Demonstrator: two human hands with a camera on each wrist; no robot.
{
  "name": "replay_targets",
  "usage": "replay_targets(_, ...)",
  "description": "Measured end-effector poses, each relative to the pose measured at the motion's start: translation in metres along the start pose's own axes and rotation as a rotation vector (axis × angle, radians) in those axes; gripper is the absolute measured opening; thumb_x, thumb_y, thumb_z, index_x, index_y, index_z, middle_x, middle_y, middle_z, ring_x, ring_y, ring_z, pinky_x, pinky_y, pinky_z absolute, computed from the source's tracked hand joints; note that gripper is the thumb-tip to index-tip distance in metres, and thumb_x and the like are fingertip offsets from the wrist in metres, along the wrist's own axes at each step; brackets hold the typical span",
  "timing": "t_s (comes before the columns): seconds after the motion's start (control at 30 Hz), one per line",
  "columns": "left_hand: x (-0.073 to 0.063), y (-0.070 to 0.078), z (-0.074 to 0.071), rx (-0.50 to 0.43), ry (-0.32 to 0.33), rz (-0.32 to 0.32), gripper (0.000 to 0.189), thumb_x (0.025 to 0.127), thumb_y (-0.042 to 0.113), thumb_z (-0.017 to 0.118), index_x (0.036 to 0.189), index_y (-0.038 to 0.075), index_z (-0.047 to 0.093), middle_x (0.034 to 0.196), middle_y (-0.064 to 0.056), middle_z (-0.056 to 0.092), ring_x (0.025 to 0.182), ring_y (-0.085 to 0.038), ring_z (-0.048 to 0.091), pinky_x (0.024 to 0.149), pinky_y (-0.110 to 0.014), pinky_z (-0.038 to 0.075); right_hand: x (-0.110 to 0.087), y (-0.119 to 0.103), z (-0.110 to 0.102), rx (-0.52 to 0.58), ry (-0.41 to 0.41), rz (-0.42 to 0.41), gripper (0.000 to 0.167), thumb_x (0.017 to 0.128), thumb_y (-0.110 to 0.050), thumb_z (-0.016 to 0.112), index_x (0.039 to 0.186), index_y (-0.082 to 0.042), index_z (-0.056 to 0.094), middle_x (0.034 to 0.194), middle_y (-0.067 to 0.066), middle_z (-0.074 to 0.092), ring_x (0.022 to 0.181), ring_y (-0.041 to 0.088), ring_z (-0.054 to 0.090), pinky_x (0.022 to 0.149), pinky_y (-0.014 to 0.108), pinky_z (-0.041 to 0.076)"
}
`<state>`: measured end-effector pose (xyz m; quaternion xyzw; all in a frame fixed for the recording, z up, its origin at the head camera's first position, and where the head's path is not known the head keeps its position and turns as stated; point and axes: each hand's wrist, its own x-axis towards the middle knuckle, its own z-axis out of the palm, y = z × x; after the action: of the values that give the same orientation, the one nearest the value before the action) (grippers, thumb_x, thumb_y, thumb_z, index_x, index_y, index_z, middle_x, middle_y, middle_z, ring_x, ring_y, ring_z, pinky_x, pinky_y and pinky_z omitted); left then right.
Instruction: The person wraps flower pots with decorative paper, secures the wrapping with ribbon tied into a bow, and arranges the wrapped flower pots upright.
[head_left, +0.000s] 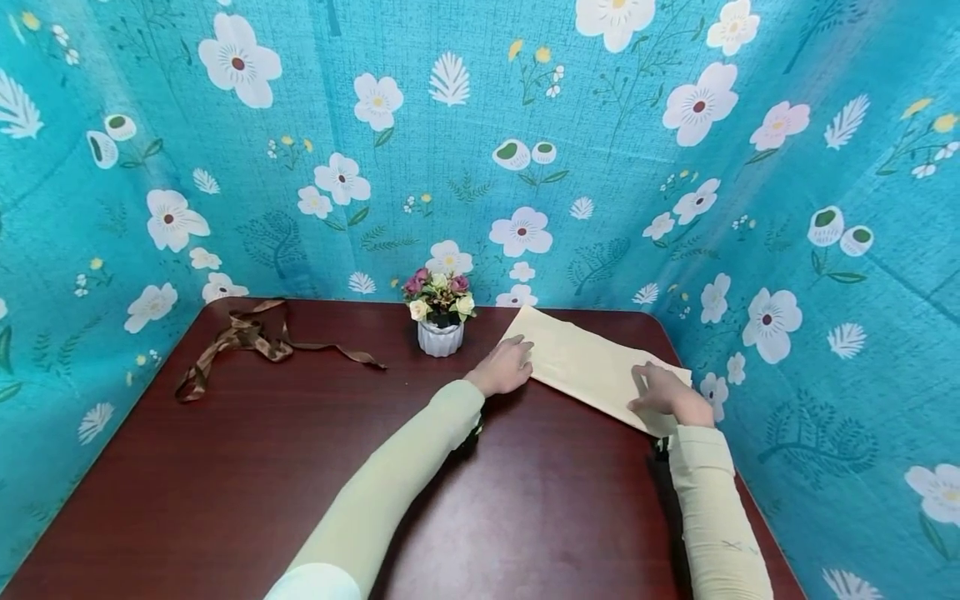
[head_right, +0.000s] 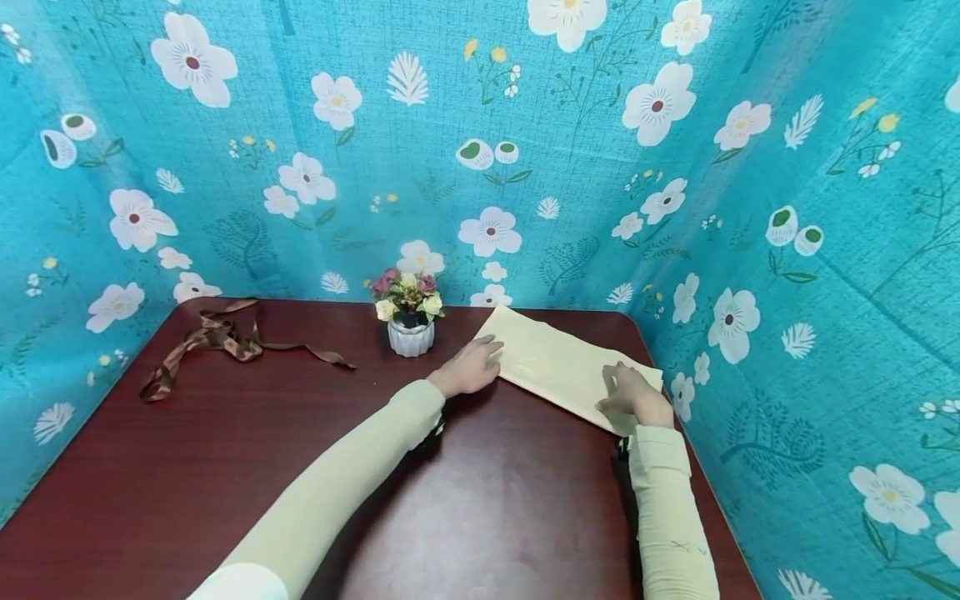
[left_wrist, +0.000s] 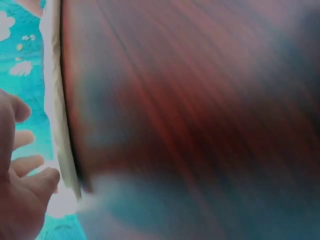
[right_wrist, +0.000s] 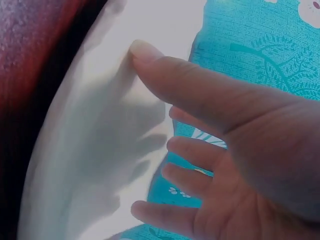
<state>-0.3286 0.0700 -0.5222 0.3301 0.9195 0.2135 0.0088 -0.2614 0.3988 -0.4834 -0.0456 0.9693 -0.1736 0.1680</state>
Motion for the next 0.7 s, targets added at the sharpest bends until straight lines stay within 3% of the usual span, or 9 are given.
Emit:
replay_targets(0.13,0.006,0.008,0.007,-0.013,-0.057,-0.093,0.054,0.103,0.021,0.048,0.152,-0.001,0.042,0.154,-0.021,0.047,0.146,-0.034,0.041,0.119,-0.041,0.035,0.000,0.001,0.005,0.043,-0.024,0.023,0.086,0.088,-0.020,0.080,0.152,0.012,0.033,0.155,0.043,0.023,0.140,0.057,0.031,0.111,0.065,0.035)
replay_targets(0.27,0.009,0.018,0.007,0.044,-0.103,-0.156,0.054,0.106,0.024,0.044,0.156,0.001,0.038,0.156,-0.020,0.044,0.148,-0.034,0.037,0.121,-0.046,0.030,-0.002,0.002,0.007,0.062,-0.057,0.049,0.086,0.090,-0.023,0.078,0.154,0.010,0.030,0.155,0.040,0.027,0.142,0.056,0.030,0.113,0.066,0.032)
replay_targets(0.47,0.011,0.028,0.009,0.164,-0.109,-0.198,0.049,0.108,0.030,0.045,0.152,0.007,0.046,0.146,-0.018,0.053,0.138,-0.035,0.045,0.117,-0.042,0.035,-0.008,0.001,0.007,0.067,-0.083,0.062,0.089,0.090,-0.027,0.078,0.156,0.008,0.028,0.155,0.039,0.029,0.142,0.056,0.029,0.112,0.068,0.031)
replay_targets(0.7,0.013,0.030,0.016,0.342,-0.136,-0.204,0.046,0.107,0.039,0.048,0.141,0.009,0.057,0.137,-0.013,0.061,0.135,-0.030,0.047,0.116,-0.040,0.033,-0.007,0.003,0.009,0.069,-0.102,0.063,0.094,0.089,-0.032,0.080,0.157,0.006,0.027,0.156,0.038,0.029,0.142,0.056,0.030,0.112,0.068,0.031)
